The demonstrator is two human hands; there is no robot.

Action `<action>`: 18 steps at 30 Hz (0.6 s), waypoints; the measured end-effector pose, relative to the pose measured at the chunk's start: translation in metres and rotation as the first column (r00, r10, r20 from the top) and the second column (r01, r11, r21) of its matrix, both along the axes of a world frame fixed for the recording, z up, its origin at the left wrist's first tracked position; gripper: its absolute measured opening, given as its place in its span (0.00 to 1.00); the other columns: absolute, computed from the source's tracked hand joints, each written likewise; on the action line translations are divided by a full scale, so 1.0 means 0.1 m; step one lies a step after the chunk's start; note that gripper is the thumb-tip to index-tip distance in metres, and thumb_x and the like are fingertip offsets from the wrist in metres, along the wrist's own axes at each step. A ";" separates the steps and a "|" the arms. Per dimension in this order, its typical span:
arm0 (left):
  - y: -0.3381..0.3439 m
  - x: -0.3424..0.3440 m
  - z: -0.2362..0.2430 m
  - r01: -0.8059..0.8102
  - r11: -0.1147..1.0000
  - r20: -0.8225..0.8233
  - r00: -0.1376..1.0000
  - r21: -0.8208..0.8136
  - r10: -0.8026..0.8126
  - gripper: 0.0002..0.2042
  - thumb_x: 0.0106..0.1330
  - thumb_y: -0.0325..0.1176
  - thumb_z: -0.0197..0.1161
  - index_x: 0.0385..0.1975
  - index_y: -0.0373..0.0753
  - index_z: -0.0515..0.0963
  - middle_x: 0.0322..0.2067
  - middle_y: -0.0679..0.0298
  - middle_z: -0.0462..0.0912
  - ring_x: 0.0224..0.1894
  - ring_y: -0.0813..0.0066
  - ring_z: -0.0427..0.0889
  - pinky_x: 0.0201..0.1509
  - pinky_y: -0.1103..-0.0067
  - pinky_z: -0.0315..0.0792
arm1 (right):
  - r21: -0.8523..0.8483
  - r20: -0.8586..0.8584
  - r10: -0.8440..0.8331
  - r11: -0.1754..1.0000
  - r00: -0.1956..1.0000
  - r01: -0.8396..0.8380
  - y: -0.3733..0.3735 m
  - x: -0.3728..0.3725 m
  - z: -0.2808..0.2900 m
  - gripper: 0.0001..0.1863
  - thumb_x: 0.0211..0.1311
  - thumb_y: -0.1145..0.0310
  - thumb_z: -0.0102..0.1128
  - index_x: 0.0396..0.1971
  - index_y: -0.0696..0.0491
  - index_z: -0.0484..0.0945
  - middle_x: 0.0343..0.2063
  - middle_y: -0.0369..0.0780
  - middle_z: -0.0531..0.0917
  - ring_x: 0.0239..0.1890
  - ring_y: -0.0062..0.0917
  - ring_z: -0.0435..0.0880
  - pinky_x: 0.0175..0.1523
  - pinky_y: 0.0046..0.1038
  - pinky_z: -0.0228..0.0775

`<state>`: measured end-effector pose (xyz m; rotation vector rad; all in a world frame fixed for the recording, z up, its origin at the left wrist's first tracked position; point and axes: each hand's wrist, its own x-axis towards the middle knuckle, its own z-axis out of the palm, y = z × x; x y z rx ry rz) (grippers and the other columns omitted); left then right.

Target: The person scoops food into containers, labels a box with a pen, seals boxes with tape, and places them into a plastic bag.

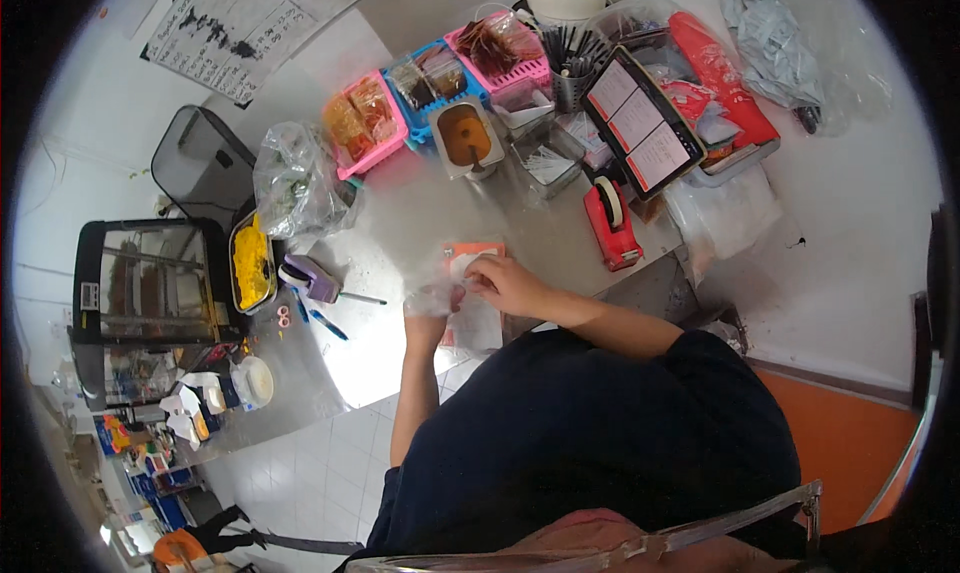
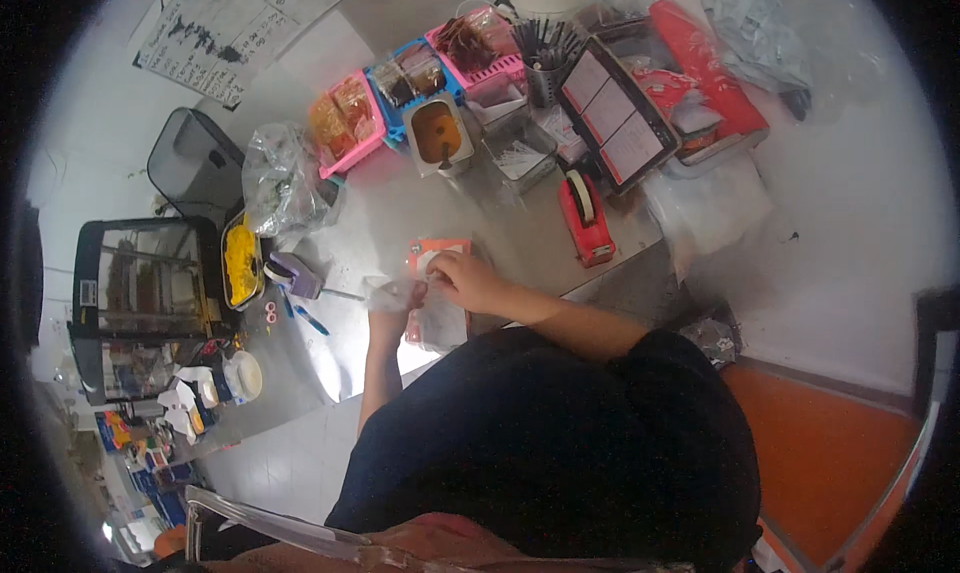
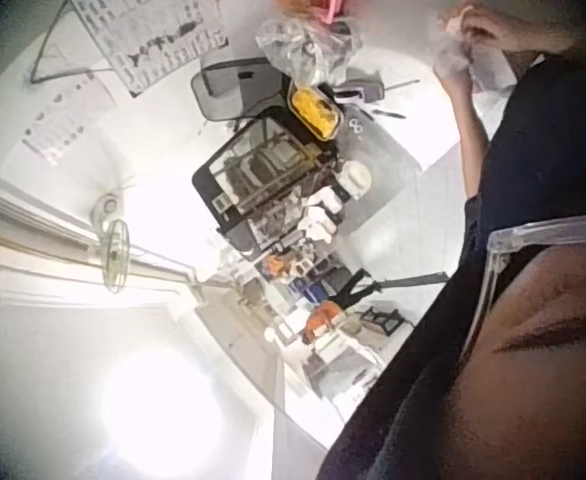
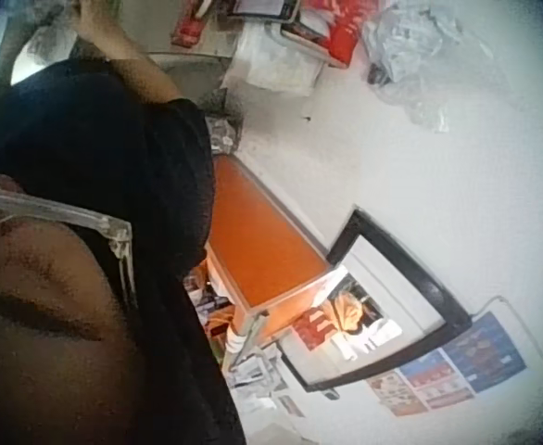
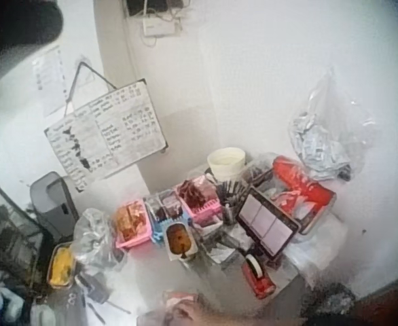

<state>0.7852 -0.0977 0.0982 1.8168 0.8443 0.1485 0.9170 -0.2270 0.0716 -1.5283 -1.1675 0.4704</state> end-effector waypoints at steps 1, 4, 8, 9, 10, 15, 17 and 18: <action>0.00 -0.01 -0.05 -0.016 1.000 -0.006 1.000 -0.007 0.016 0.07 0.56 0.32 0.65 0.29 0.35 0.79 0.31 0.60 0.82 0.29 0.71 0.81 0.30 0.78 0.73 | -0.007 -0.006 0.016 1.000 1.000 -0.016 -0.02 -0.05 0.01 0.08 0.51 0.75 0.58 0.32 0.58 0.73 0.30 0.43 0.75 0.36 0.34 0.77 0.43 0.30 0.70; 0.00 -0.10 -0.23 -0.165 0.866 0.168 0.947 -0.472 0.272 0.10 0.58 0.30 0.63 0.37 0.32 0.77 0.34 0.60 0.81 0.34 0.75 0.79 0.35 0.80 0.72 | 0.027 -0.012 0.285 0.958 0.959 -0.284 -0.05 -0.18 0.00 0.08 0.53 0.74 0.56 0.34 0.56 0.74 0.32 0.42 0.73 0.35 0.34 0.76 0.43 0.30 0.69; -0.11 -0.12 -0.24 -0.217 0.711 0.170 0.886 -0.669 0.431 0.13 0.58 0.28 0.63 0.42 0.32 0.74 0.37 0.59 0.80 0.37 0.72 0.79 0.39 0.79 0.73 | 0.099 0.172 0.186 0.974 0.967 -0.205 0.03 -0.25 -0.09 0.08 0.53 0.73 0.58 0.33 0.57 0.74 0.34 0.40 0.72 0.38 0.32 0.75 0.43 0.30 0.68; -0.13 -0.12 -0.22 -0.241 0.675 0.144 0.876 -0.697 0.461 0.13 0.59 0.27 0.63 0.43 0.32 0.74 0.38 0.59 0.80 0.39 0.73 0.79 0.41 0.79 0.73 | 0.097 0.105 0.188 0.975 0.977 -0.198 0.04 -0.23 -0.06 0.07 0.52 0.74 0.58 0.33 0.57 0.74 0.34 0.40 0.72 0.39 0.32 0.75 0.43 0.30 0.68; -0.11 -0.14 -0.27 -0.226 0.671 0.158 0.874 -0.706 0.460 0.14 0.60 0.27 0.62 0.45 0.32 0.73 0.40 0.58 0.79 0.41 0.72 0.78 0.44 0.79 0.72 | 0.097 0.104 0.198 0.973 0.975 -0.208 0.05 -0.24 -0.03 0.07 0.52 0.74 0.58 0.33 0.57 0.74 0.34 0.40 0.72 0.39 0.32 0.75 0.43 0.30 0.68; -0.15 -0.17 -0.25 -0.165 0.662 0.250 0.838 -0.731 0.485 0.09 0.62 0.28 0.59 0.40 0.32 0.72 0.38 0.59 0.78 0.41 0.73 0.77 0.44 0.79 0.71 | 0.095 0.204 0.213 0.967 0.956 -0.236 0.09 -0.25 -0.02 0.06 0.53 0.75 0.57 0.31 0.58 0.75 0.35 0.40 0.74 0.39 0.30 0.76 0.42 0.29 0.68; -0.13 -0.20 -0.32 -0.123 0.653 0.283 0.831 -0.747 0.480 0.11 0.61 0.27 0.60 0.42 0.31 0.72 0.41 0.58 0.78 0.42 0.72 0.77 0.46 0.79 0.71 | -0.006 -0.068 0.214 0.977 0.974 -0.215 0.08 -0.26 -0.01 0.06 0.55 0.74 0.57 0.32 0.58 0.75 0.38 0.40 0.75 0.42 0.29 0.76 0.43 0.28 0.68; -0.14 -0.20 -0.33 -0.133 0.668 0.283 0.833 -0.732 0.476 0.11 0.62 0.27 0.59 0.42 0.31 0.72 0.41 0.58 0.78 0.42 0.72 0.77 0.46 0.79 0.71 | -0.107 -0.333 0.167 0.971 0.928 -0.213 0.08 -0.26 0.00 0.06 0.57 0.74 0.56 0.34 0.58 0.75 0.41 0.40 0.76 0.44 0.27 0.76 0.45 0.27 0.68</action>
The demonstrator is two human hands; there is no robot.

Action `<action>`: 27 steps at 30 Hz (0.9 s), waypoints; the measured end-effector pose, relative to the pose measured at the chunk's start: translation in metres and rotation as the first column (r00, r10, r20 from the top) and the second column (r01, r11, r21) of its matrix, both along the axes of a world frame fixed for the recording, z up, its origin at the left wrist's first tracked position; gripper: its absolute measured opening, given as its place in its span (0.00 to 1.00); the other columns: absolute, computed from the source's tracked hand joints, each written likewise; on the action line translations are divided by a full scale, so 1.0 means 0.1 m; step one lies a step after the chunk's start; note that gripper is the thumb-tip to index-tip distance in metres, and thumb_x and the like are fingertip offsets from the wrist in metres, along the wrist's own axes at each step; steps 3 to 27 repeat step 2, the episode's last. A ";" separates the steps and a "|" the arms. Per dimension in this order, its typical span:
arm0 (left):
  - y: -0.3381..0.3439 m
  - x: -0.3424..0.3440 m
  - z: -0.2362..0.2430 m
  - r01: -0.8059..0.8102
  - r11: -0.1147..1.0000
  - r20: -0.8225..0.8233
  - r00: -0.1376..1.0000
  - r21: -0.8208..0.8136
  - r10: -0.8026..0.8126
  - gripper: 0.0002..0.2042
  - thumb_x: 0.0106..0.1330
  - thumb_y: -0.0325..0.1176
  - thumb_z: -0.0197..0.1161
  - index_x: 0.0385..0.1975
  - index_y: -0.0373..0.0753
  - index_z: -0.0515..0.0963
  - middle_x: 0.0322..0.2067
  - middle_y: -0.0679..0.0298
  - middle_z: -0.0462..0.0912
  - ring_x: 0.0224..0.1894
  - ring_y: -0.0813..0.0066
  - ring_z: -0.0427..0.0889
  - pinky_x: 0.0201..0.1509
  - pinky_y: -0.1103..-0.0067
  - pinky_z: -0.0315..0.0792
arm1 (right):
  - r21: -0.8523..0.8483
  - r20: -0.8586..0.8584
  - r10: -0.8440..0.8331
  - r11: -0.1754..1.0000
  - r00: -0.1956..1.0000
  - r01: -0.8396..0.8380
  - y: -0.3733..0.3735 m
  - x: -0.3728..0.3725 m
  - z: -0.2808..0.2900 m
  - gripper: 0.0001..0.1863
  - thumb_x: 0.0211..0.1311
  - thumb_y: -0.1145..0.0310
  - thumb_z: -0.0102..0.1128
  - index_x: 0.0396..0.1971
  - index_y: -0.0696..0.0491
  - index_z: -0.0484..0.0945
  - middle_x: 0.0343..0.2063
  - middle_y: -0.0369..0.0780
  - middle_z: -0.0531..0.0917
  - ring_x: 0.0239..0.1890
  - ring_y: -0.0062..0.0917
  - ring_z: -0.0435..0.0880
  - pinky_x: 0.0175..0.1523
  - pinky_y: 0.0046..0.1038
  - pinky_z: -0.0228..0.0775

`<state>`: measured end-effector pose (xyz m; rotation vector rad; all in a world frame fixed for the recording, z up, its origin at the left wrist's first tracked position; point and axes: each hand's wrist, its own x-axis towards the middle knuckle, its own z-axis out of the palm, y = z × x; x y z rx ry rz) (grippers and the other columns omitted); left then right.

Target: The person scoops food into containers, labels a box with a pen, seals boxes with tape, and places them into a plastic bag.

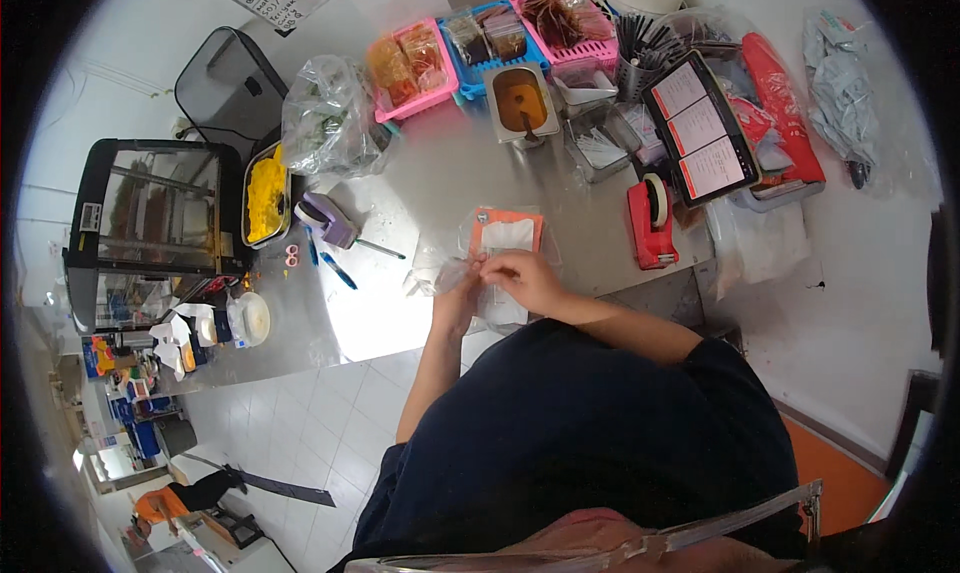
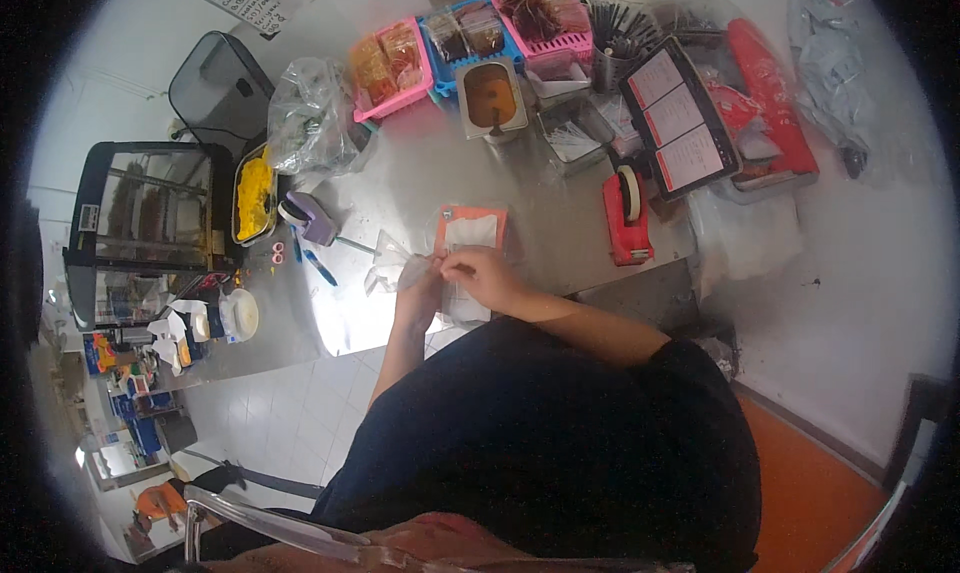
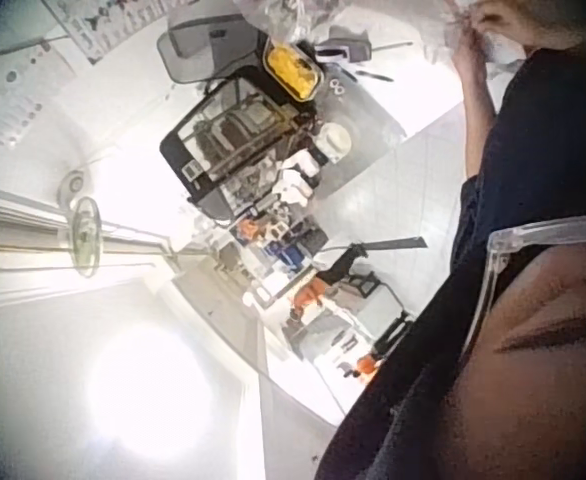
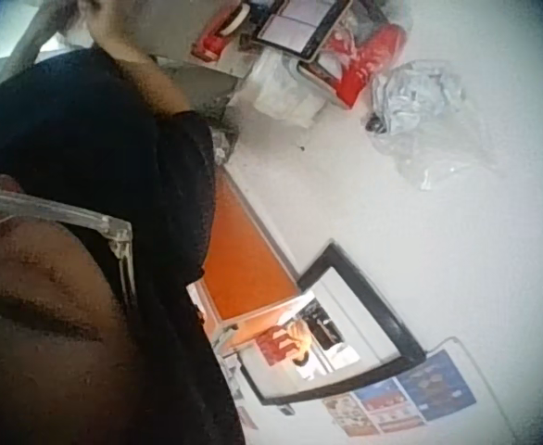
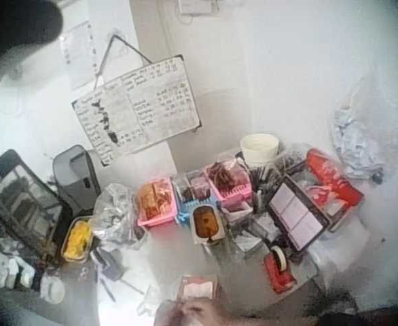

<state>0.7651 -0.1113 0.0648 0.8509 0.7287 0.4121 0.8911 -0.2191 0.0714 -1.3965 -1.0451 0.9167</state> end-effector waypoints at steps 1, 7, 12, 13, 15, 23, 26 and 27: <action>-0.01 0.00 -0.02 -0.003 1.000 -0.012 1.000 0.021 0.003 0.11 0.62 0.26 0.58 0.42 0.31 0.72 0.41 0.58 0.78 0.43 0.72 0.77 0.47 0.78 0.71 | -0.001 -0.001 0.003 1.000 1.000 -0.003 0.01 0.00 -0.04 0.06 0.57 0.74 0.56 0.34 0.58 0.75 0.41 0.40 0.76 0.44 0.27 0.76 0.45 0.27 0.68; 0.00 -0.01 -0.02 -0.006 1.000 -0.012 1.000 0.021 0.006 0.11 0.62 0.26 0.58 0.42 0.31 0.72 0.41 0.58 0.78 0.43 0.72 0.77 0.47 0.78 0.71 | -0.088 -0.306 -0.020 0.996 0.952 -0.007 0.04 0.01 -0.13 0.07 0.60 0.71 0.54 0.37 0.55 0.75 0.44 0.40 0.75 0.46 0.28 0.75 0.48 0.29 0.68; 0.00 -0.01 -0.02 -0.006 1.000 -0.012 1.000 0.021 0.006 0.11 0.62 0.26 0.58 0.42 0.31 0.72 0.41 0.58 0.78 0.43 0.72 0.77 0.47 0.78 0.71 | -0.088 -0.306 -0.020 0.996 0.952 -0.007 0.04 0.01 -0.13 0.07 0.60 0.71 0.54 0.37 0.55 0.75 0.44 0.40 0.75 0.46 0.28 0.75 0.48 0.29 0.68; 0.00 -0.01 -0.02 -0.006 1.000 -0.012 1.000 0.021 0.006 0.11 0.62 0.26 0.58 0.42 0.31 0.72 0.41 0.58 0.78 0.43 0.72 0.77 0.47 0.78 0.71 | -0.088 -0.306 -0.020 0.996 0.952 -0.007 0.04 0.01 -0.13 0.07 0.60 0.71 0.54 0.37 0.55 0.75 0.44 0.40 0.75 0.46 0.28 0.75 0.48 0.29 0.68; 0.00 -0.01 -0.02 -0.006 1.000 -0.012 1.000 0.021 0.006 0.11 0.62 0.26 0.58 0.42 0.31 0.72 0.41 0.58 0.78 0.43 0.72 0.77 0.47 0.78 0.71 | -0.088 -0.306 -0.020 0.996 0.952 -0.007 0.04 0.01 -0.13 0.07 0.60 0.71 0.54 0.37 0.55 0.75 0.44 0.40 0.75 0.46 0.28 0.75 0.48 0.29 0.68; 0.00 -0.01 -0.02 -0.006 1.000 -0.012 1.000 0.021 0.006 0.11 0.62 0.26 0.58 0.42 0.31 0.72 0.41 0.58 0.78 0.43 0.72 0.77 0.47 0.78 0.71 | -0.088 -0.306 -0.020 0.996 0.952 -0.007 0.04 0.01 -0.13 0.07 0.60 0.71 0.54 0.37 0.55 0.75 0.44 0.40 0.75 0.46 0.28 0.75 0.48 0.29 0.68; 0.00 -0.01 -0.02 -0.006 1.000 -0.012 1.000 0.021 0.006 0.11 0.62 0.26 0.58 0.42 0.31 0.72 0.41 0.58 0.78 0.43 0.72 0.77 0.47 0.78 0.71 | -0.088 -0.306 -0.020 0.996 0.952 -0.007 0.04 0.01 -0.13 0.07 0.60 0.71 0.54 0.37 0.55 0.75 0.44 0.40 0.75 0.46 0.28 0.75 0.48 0.29 0.68; 0.00 -0.01 -0.02 -0.006 1.000 -0.012 1.000 0.021 0.006 0.11 0.62 0.26 0.58 0.42 0.31 0.72 0.41 0.58 0.78 0.43 0.72 0.77 0.47 0.78 0.71 | -0.088 -0.306 -0.020 0.996 0.952 -0.007 0.04 0.01 -0.13 0.07 0.60 0.71 0.54 0.37 0.55 0.75 0.44 0.40 0.75 0.46 0.28 0.75 0.48 0.29 0.68</action>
